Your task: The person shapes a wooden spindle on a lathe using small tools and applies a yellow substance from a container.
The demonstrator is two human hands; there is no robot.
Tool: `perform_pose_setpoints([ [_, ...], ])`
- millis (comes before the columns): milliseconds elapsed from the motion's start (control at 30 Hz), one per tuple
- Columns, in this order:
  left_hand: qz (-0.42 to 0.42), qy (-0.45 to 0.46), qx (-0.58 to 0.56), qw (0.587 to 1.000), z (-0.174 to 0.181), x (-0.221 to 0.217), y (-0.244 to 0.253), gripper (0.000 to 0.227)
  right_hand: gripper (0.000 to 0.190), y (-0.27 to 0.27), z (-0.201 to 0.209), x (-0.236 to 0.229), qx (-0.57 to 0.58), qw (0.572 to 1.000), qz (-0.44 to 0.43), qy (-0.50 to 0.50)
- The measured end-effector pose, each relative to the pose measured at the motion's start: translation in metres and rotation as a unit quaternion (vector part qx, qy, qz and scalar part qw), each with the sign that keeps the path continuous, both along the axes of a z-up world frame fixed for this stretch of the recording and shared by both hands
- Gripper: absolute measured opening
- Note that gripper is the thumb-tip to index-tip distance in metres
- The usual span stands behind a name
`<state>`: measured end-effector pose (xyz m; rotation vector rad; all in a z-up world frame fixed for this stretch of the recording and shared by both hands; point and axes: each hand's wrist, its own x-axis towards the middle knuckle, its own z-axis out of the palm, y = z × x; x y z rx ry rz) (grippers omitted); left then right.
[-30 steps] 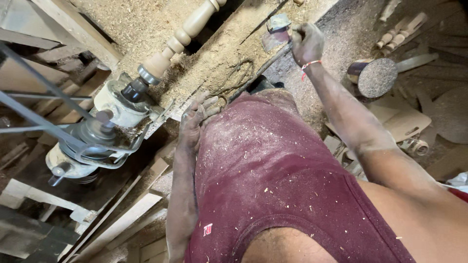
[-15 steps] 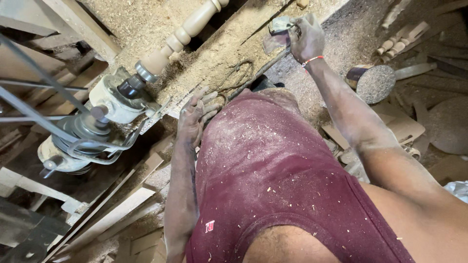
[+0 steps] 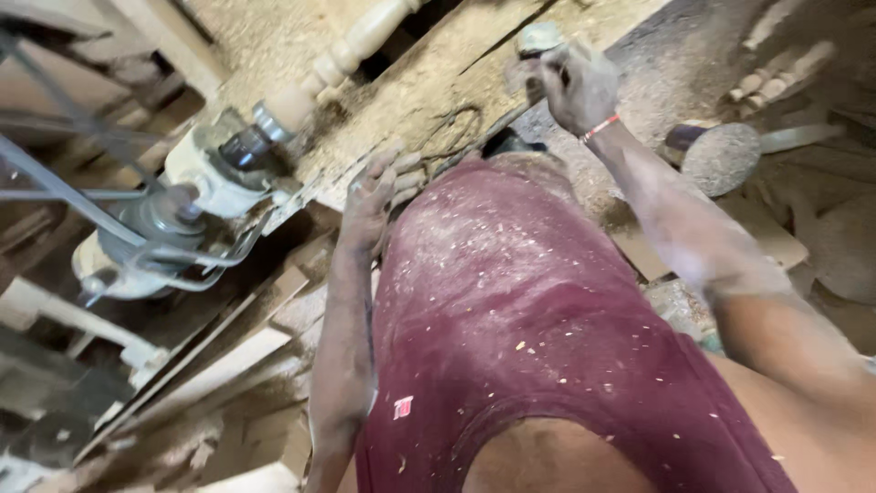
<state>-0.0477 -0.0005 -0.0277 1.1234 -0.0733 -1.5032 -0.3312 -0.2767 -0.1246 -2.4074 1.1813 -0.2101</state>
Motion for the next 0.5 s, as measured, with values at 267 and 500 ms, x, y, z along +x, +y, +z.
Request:
perform_pose_setpoints([
  [267, -0.035, -0.216, 0.145, 0.965, 0.0, -0.005, -0.002, 0.045, 0.022, 0.056, 0.004, 0.077, -0.05, 0.977, 0.209, 0.0],
  [500, -0.121, -0.309, 0.286, 0.899, 0.008, -0.01, 0.003, 0.032, 0.015, 0.051, -0.015, 0.083, -0.038, 0.963, 0.251, 0.087],
])
